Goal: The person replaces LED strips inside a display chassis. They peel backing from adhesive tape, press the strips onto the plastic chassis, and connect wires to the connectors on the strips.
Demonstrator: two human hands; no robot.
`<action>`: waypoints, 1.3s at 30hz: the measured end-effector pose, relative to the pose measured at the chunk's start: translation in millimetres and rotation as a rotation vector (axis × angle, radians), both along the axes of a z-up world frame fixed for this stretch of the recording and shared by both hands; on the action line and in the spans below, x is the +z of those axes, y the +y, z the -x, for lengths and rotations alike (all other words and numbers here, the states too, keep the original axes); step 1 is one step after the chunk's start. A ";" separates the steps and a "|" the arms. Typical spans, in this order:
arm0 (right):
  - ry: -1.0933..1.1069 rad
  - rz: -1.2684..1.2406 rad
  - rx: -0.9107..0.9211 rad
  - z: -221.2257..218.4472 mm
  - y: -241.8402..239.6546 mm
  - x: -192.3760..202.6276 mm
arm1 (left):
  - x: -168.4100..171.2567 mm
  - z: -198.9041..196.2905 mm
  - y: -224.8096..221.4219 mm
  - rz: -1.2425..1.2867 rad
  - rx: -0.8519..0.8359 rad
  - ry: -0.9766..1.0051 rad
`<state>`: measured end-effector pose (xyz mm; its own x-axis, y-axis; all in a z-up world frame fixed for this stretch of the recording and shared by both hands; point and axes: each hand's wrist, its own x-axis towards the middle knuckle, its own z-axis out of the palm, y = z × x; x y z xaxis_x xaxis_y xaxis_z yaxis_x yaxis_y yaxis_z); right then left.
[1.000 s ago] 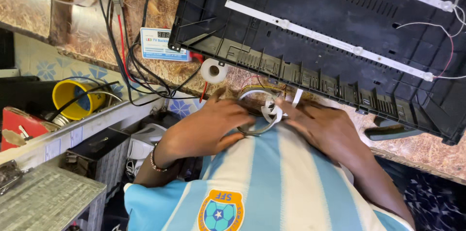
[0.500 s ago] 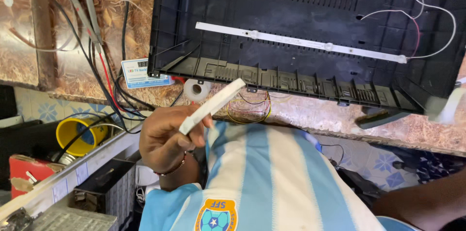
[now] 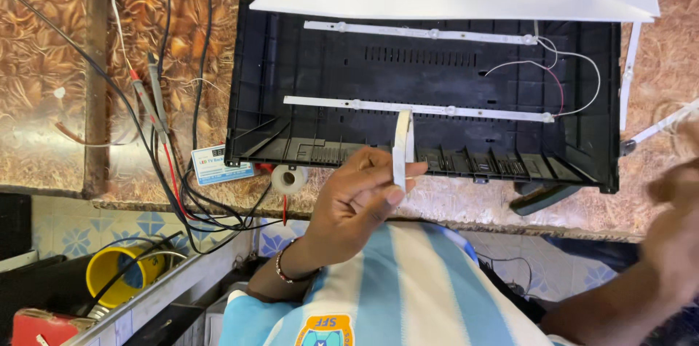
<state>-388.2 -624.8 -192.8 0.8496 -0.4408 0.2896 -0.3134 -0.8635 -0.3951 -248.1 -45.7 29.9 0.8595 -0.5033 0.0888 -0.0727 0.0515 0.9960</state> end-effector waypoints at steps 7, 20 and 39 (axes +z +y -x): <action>0.062 -0.522 0.925 -72.1 358.8 185.2 | 13.1 3.8 -3.9 -0.025 -0.012 -0.041; 0.290 -0.628 1.337 -78.0 373.6 181.1 | 27.5 -14.8 48.4 -0.458 -0.326 0.065; 0.703 -0.625 1.327 -88.0 341.6 239.3 | 53.0 -27.7 30.7 -0.610 -0.432 0.026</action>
